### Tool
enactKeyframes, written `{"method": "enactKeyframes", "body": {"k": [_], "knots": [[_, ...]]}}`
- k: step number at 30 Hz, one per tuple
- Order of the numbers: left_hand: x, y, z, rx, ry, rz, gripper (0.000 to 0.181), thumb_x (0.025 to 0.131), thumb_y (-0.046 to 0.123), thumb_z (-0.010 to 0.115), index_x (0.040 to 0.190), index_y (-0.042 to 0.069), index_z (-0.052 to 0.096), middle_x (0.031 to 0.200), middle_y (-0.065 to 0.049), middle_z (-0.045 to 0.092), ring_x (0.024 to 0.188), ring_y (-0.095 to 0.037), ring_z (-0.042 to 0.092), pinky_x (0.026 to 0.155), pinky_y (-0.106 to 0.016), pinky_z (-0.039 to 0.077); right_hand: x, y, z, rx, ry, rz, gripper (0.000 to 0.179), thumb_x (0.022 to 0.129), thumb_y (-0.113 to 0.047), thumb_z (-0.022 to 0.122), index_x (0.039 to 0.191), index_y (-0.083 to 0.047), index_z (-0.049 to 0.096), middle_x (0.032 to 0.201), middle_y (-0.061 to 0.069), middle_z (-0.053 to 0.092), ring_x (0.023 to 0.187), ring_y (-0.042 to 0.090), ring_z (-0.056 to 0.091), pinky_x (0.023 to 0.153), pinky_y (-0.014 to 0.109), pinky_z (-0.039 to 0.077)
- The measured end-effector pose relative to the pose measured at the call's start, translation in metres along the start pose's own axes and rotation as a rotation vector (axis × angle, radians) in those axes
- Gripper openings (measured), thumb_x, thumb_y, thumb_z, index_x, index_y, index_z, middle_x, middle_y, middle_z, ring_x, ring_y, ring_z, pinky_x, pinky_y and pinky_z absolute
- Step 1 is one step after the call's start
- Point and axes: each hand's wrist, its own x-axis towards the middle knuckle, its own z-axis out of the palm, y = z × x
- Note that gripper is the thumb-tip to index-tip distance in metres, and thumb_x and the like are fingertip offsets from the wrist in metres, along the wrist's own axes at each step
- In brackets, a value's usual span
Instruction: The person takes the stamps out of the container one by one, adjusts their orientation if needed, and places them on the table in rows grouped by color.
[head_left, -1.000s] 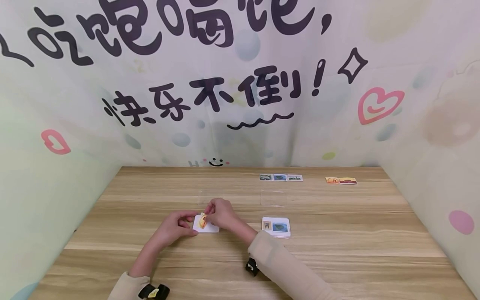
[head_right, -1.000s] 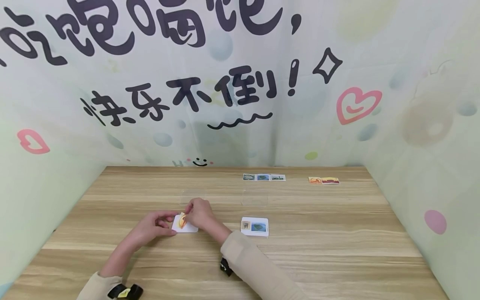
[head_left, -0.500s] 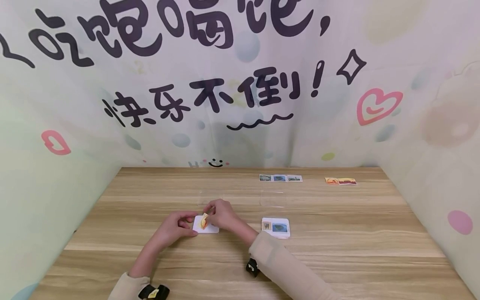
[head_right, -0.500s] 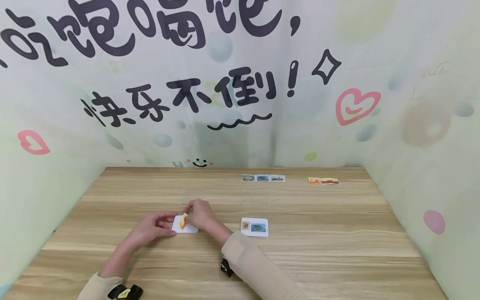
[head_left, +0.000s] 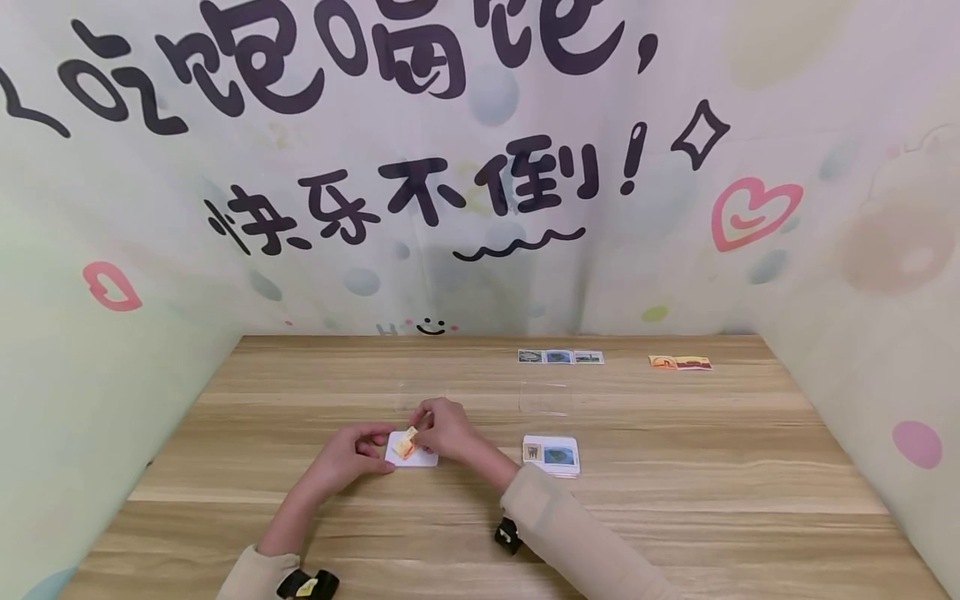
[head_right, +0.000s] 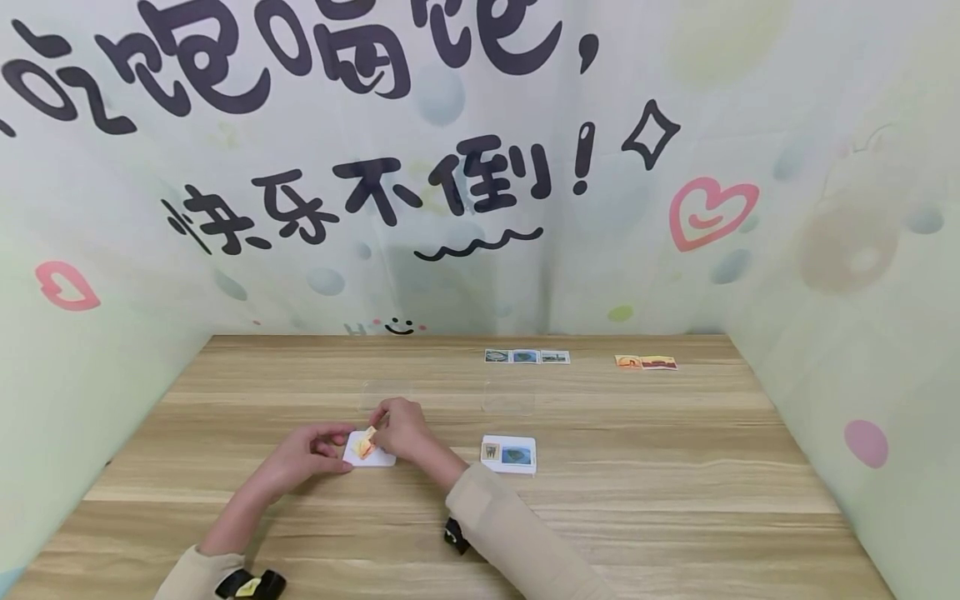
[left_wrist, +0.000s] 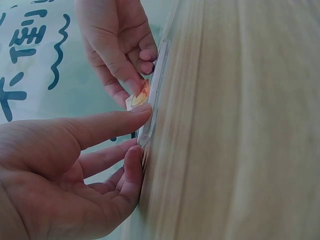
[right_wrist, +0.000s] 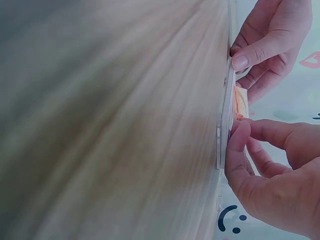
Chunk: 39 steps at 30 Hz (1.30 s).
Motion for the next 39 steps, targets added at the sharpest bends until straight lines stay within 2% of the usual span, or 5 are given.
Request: {"method": "enactKeyframes", "body": {"k": [12,20,28,39], "knots": [[0.0,0.0,0.0,-0.004,-0.001,-0.015,0.054,0.083,-0.003,0.084,0.131,-0.017,0.062,0.107,-0.017,0.064,0.083,-0.018,0.057,0.069,-0.023,0.049,-0.002,0.001,-0.006,0.022,-0.027,-0.012,0.008,0.091,0.01,0.073,0.098,0.005,0.072,0.073,0.003,0.063,0.059,0.01,0.054,0.05,0.017,0.044],[0.0,0.0,0.0,0.008,0.009,-0.008,0.054,0.083,-0.004,0.084,0.131,-0.017,0.062,0.107,-0.02,0.065,0.083,-0.017,0.057,0.069,-0.024,0.049,-0.005,0.002,-0.012,-0.084,0.028,-0.046,0.006,0.091,0.005,0.076,0.095,0.001,0.075,0.074,0.002,0.066,0.061,0.008,0.053,0.052,0.019,0.041],[-0.001,0.002,0.0,0.015,0.009,-0.008,0.053,0.083,-0.004,0.084,0.13,-0.017,0.063,0.107,-0.019,0.064,0.083,-0.018,0.057,0.07,-0.024,0.049,-0.009,0.004,-0.016,-0.142,0.039,-0.073,0.007,0.089,0.002,0.078,0.093,-0.001,0.074,0.066,-0.003,0.055,0.057,0.007,0.047,0.051,0.019,0.036],[-0.002,0.004,0.0,0.016,0.005,0.0,0.053,0.083,-0.004,0.084,0.13,-0.017,0.063,0.108,-0.02,0.065,0.083,-0.019,0.057,0.069,-0.024,0.049,-0.014,0.0,-0.025,-0.109,0.019,-0.013,0.007,0.092,0.0,0.077,0.096,-0.004,0.074,0.068,0.001,0.06,0.054,0.009,0.05,0.049,0.019,0.041]]}}
